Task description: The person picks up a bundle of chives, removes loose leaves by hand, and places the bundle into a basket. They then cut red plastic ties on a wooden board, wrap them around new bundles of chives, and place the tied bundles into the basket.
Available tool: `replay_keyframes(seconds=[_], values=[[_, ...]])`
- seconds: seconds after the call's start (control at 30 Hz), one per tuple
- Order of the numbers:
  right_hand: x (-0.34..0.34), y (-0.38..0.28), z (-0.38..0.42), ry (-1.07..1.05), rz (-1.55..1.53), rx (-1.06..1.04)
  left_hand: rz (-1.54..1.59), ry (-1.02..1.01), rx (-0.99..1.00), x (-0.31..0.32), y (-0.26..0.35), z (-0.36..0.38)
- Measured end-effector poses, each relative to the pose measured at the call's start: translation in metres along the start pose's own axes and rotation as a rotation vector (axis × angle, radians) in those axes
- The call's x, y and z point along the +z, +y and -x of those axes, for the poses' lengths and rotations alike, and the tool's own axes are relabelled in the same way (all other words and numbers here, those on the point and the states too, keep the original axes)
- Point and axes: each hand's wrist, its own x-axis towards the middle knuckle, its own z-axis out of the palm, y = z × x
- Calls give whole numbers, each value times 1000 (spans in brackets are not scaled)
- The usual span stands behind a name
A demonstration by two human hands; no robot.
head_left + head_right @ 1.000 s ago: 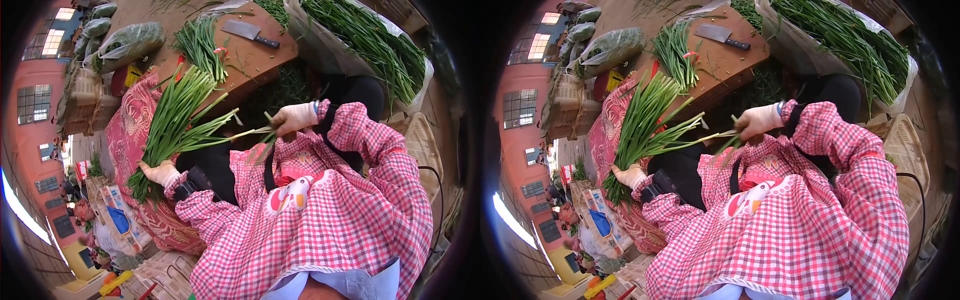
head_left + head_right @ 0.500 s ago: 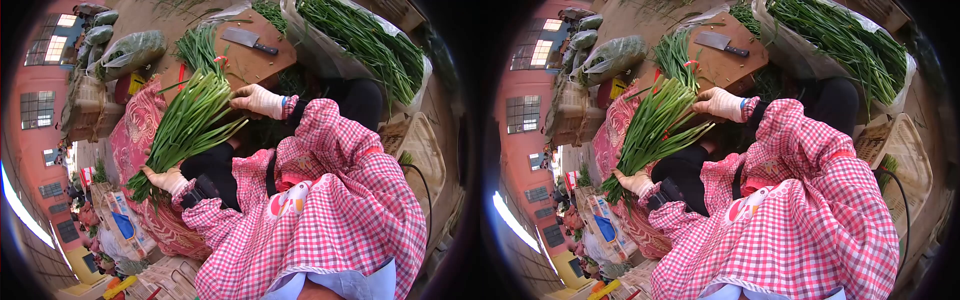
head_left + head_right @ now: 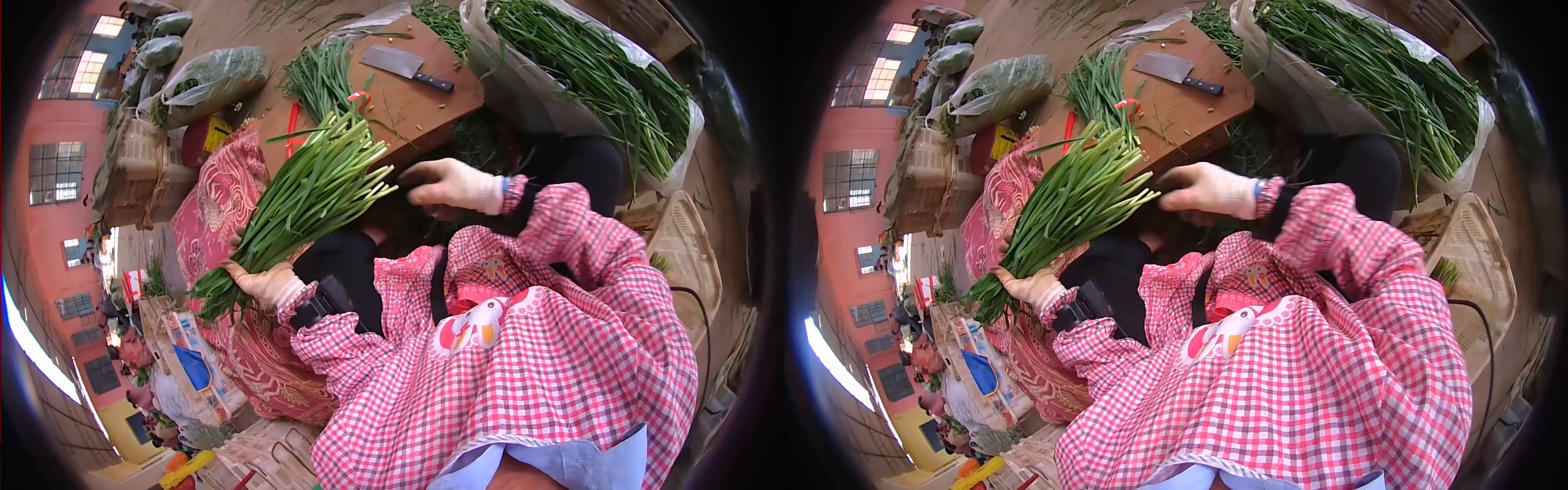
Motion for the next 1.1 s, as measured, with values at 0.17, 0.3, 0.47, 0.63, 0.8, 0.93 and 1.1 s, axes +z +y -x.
replay_keyframes(seconds=[0.17, 0.3, 0.47, 0.63, 0.8, 0.93, 1.1], values=[[49, -1, -52, -57, -764, 12, -4, -109, 4, 1, -16, -1], [64, -13, -24, -253, -731, -126, -17, -79, 87, -3, -13, -2], [25, -10, 9, -777, -93, 4, -86, 44, 187, -43, -3, -26], [-37, 15, 15, -499, 1506, 44, 49, -311, 65, -48, 11, -31], [-50, -10, 25, -166, 1334, 51, -55, -265, 109, -30, 14, -25], [-23, 0, -14, -54, 419, -281, 148, -410, -139, -13, 4, -20], [41, -12, -41, -13, -304, -168, -67, -386, 12, 4, -11, -34]])
